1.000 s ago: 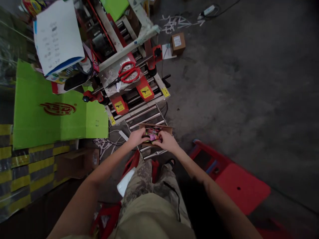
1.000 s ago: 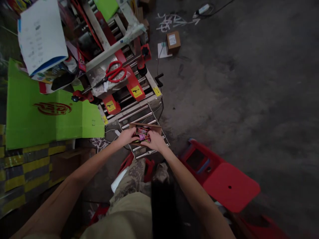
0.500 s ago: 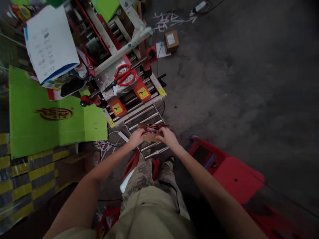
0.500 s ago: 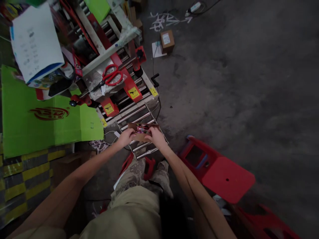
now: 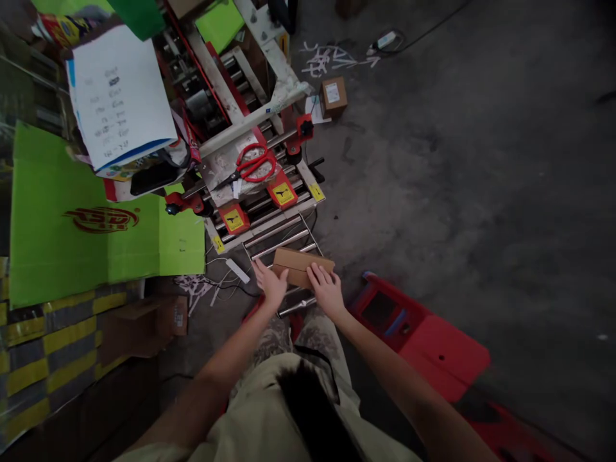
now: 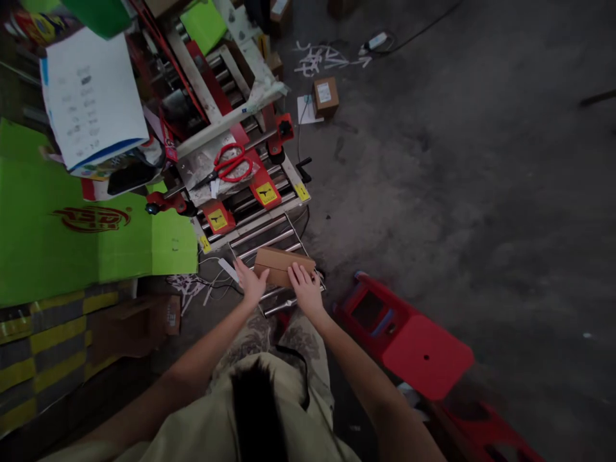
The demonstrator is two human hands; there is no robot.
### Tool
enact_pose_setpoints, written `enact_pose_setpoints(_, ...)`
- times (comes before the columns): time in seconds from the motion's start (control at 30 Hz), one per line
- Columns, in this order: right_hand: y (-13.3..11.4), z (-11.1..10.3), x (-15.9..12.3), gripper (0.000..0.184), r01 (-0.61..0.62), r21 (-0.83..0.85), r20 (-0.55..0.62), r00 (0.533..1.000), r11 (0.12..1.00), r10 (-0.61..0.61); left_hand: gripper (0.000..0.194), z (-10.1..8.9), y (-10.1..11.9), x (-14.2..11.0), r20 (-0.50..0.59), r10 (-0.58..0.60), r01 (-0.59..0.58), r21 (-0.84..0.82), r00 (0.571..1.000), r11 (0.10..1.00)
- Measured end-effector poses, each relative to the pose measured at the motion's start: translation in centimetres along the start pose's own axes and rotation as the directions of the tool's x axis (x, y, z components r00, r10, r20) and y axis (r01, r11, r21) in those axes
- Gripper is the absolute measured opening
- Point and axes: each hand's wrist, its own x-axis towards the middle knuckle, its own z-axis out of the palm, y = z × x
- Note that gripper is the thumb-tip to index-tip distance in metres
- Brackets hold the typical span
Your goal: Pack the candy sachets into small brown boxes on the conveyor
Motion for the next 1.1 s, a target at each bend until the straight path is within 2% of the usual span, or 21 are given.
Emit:
enact_pose_setpoints(0.1, -0.8, -0.8, 0.0, 0.066, -0.026, 0.037, 0.027, 0.999, 0.999, 0.025, 0.113, 3.1, 1.9, -2.5, 0.065, -0.162, 0.170, -0.146, 0.985, 0.975)
enact_pose_setpoints(0.2, -1.5, -1.9, -0.2, 0.073, -0.018, 0.118, 0.096, 0.995, 0.993, 0.006, 0.128, 5.0, 4.8, -1.5, -0.011, -0.273, 0.268, -0.146, 0.962, 0.952)
enact_pose_setpoints(0.23, -1.6, -2.3, -0.2, 0.074, -0.006, 0.173, 0.112, 0.994, 0.985, -0.014, 0.133, 5.1, 5.7, -0.5, -0.057, -0.257, 0.251, -0.094, 0.965, 0.963)
enact_pose_setpoints(0.3, -1.1, -3.2, 0.3, 0.071, 0.059, 0.369, 0.136, 0.984, 0.927, -0.117, 0.137, 4.7, 6.9, 1.9, -0.132, -0.120, 0.130, 0.070, 0.984, 0.989)
enact_pose_setpoints(0.4, 1.8, -4.8, 3.6, 0.043, 0.141, 0.639, 0.118, 0.954, 0.757, -0.277, 0.127, 3.5, 7.1, 4.6, -0.171, 0.138, -0.092, 0.252, 0.975, 0.963)
enact_pose_setpoints(0.43, 3.5, -5.3, 5.6, 0.033, 0.133, 0.674, 0.102, 0.957, 0.726, -0.270, 0.122, 3.3, 6.9, 5.2, -0.194, 0.196, -0.142, 0.262, 0.961, 0.955)
enact_pose_setpoints(0.5, 7.6, -6.3, 11.1, 0.028, 0.061, 0.684, 0.057, 0.989, 0.727, -0.137, 0.107, 3.1, 6.3, 5.7, -0.279, 0.266, -0.205, 0.229, 0.923, 0.952)
enact_pose_setpoints(0.57, 12.0, -6.8, 18.0, 0.034, -0.027, 0.691, 0.001, 0.999, 0.722, 0.036, 0.086, 3.3, 5.9, 5.7, -0.367, 0.300, -0.247, 0.186, 0.881, 0.951)
enact_pose_setpoints(0.63, 15.7, -6.6, 25.7, 0.036, -0.077, 0.706, -0.035, 0.989, 0.704, 0.143, 0.068, 3.9, 5.7, 5.1, -0.408, 0.312, -0.253, 0.194, 0.858, 0.948)
enact_pose_setpoints(0.67, 17.1, -6.3, 29.6, 0.038, -0.091, 0.716, -0.045, 0.983, 0.692, 0.176, 0.063, 4.2, 5.8, 4.6, -0.402, 0.311, -0.236, 0.225, 0.861, 0.945)
enact_pose_setpoints(0.73, 18.7, -5.3, 36.8, 0.042, -0.103, 0.739, -0.046, 0.978, 0.665, 0.203, 0.064, 4.9, 5.7, 3.0, -0.346, 0.279, -0.169, 0.314, 0.896, 0.934)
enact_pose_setpoints(0.83, 18.8, -3.2, 45.4, 0.050, -0.098, 0.778, -0.021, 0.983, 0.620, 0.182, 0.084, 6.0, 5.4, 0.1, -0.274, 0.187, -0.058, 0.419, 0.943, 0.906)
enact_pose_setpoints(0.9, 18.6, -1.8, 49.2, 0.057, -0.091, 0.803, 0.002, 0.989, 0.590, 0.150, 0.091, 6.6, 5.2, -1.5, -0.293, 0.172, -0.027, 0.440, 0.940, 0.898)
enact_pose_setpoints(0.97, 18.6, -0.5, 51.5, 0.063, -0.082, 0.824, 0.025, 0.994, 0.561, 0.109, 0.091, 7.1, 5.1, -2.1, -0.344, 0.206, -0.035, 0.443, 0.916, 0.896)
enact_pose_setpoints(1.1, 19.4, 1.3, 53.3, 0.073, -0.039, 0.851, 0.025, 0.999, 0.523, 0.034, 0.090, 7.1, 5.4, -0.4, -0.410, 0.263, -0.066, 0.436, 0.873, 0.897)
